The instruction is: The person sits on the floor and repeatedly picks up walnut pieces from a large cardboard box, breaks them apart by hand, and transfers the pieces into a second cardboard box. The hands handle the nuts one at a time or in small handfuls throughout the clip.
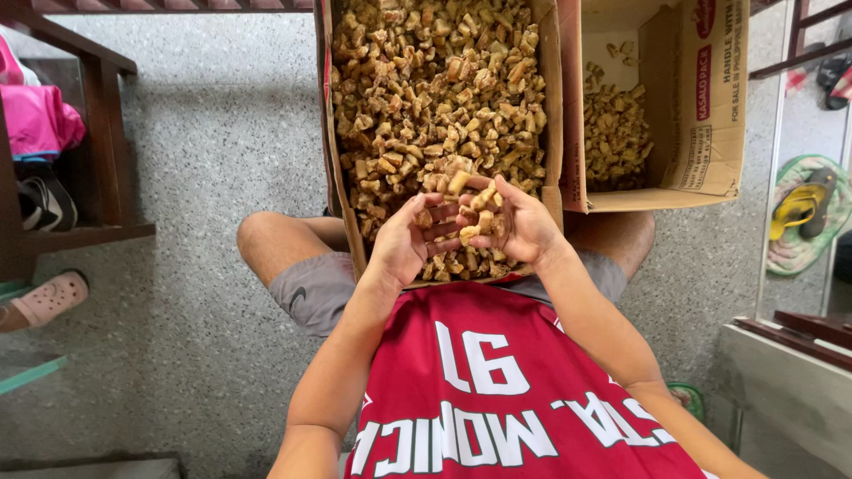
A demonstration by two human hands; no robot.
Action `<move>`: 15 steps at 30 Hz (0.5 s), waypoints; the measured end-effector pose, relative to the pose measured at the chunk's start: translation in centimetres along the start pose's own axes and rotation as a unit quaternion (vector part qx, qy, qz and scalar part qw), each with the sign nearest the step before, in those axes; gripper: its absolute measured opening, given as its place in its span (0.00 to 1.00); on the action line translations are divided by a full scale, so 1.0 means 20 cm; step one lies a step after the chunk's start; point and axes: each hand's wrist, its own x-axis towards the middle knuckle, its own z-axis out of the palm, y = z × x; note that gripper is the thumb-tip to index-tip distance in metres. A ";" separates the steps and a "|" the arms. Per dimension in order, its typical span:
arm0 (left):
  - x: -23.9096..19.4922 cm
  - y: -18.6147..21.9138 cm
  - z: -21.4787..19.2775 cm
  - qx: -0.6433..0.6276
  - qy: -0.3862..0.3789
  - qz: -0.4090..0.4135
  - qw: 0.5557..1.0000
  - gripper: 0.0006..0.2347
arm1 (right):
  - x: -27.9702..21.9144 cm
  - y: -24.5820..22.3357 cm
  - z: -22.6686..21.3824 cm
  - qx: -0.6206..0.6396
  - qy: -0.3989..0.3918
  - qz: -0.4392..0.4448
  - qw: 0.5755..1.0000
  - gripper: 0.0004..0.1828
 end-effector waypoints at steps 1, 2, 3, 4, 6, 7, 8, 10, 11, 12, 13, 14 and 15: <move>-0.01 0.01 0.00 -0.015 -0.012 0.000 1.000 0.23 | -0.03 -0.01 0.06 0.010 -0.006 0.009 1.000 0.31; -0.01 0.01 -0.01 -0.030 -0.025 0.001 0.999 0.23 | -0.04 -0.02 0.11 0.020 -0.012 0.017 1.000 0.30; -0.02 0.01 -0.01 -0.045 -0.036 0.000 0.998 0.23 | -0.06 -0.02 0.16 0.032 -0.017 0.027 0.999 0.30; -0.03 0.01 -0.01 -0.062 -0.043 0.001 0.997 0.23 | -0.06 -0.03 0.20 0.032 -0.009 0.032 0.999 0.30; -0.05 0.01 -0.01 -0.094 -0.057 -0.002 0.994 0.23 | -0.08 -0.03 0.25 0.034 0.007 0.038 0.999 0.29; -0.06 0.01 0.00 -0.098 -0.057 -0.002 0.994 0.23 | -0.08 -0.03 0.27 0.031 0.017 0.035 0.999 0.29; -0.07 0.01 0.01 -0.102 -0.057 -0.002 0.993 0.23 | -0.08 -0.03 0.28 0.028 0.026 0.033 0.999 0.29; -0.09 0.02 0.02 -0.111 -0.056 -0.005 0.992 0.23 | -0.09 -0.02 0.27 0.019 0.031 0.024 0.999 0.29; -0.09 0.02 0.03 -0.114 -0.054 -0.009 0.992 0.23 | -0.09 -0.01 0.26 0.014 0.026 0.017 0.999 0.29; -0.10 0.02 0.04 -0.118 -0.053 -0.013 0.991 0.23 | -0.10 -0.01 0.25 0.010 0.022 0.009 1.000 0.29; -0.11 0.03 0.05 -0.122 -0.059 -0.013 0.991 0.22 | -0.09 0.00 0.24 0.011 0.020 0.005 1.000 0.28; -0.11 0.03 0.06 -0.125 -0.065 -0.013 0.990 0.22 | -0.09 0.00 0.23 0.013 0.019 0.001 1.000 0.28; -0.12 0.04 0.06 -0.127 -0.070 -0.013 0.989 0.21 | -0.09 0.00 0.22 0.016 0.018 -0.005 1.000 0.27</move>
